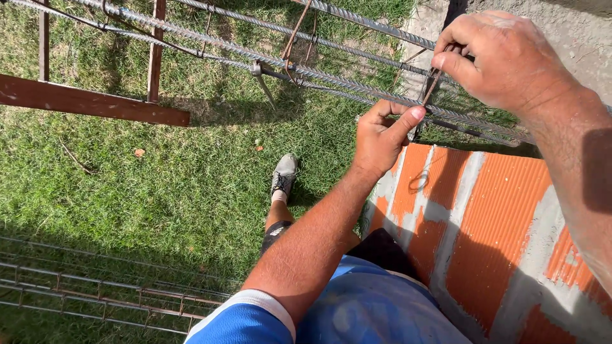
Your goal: The person ties steel rebar rods together using wire and pliers. They wrap the wire around the intersection of the rods and twist it tight to secure the structure.
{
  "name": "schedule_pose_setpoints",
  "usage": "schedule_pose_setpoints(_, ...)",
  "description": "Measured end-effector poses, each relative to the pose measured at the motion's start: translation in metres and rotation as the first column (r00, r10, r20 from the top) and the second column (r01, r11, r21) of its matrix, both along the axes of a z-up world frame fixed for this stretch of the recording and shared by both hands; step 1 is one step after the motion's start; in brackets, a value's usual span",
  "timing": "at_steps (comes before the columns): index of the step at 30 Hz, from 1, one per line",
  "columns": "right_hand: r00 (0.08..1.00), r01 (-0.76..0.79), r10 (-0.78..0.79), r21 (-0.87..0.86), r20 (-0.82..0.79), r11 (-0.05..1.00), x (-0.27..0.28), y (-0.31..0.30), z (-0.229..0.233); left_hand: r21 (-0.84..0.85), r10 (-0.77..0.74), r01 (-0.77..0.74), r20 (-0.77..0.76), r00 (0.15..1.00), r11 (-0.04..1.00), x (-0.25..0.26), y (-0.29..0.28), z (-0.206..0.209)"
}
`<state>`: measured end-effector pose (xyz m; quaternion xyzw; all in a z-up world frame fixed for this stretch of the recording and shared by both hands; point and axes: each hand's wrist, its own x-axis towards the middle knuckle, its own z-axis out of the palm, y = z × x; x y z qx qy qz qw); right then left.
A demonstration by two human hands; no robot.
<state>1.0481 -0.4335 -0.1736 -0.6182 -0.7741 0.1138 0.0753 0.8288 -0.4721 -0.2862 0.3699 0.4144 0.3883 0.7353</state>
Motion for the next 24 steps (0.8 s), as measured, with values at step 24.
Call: schedule_pose_setpoints(24,0.95,0.2,-0.238,-0.189,-0.202,0.961,-0.004,0.014,0.012,0.024,-0.032,0.031,0.015,0.999,0.999,-0.004,0.003,0.004)
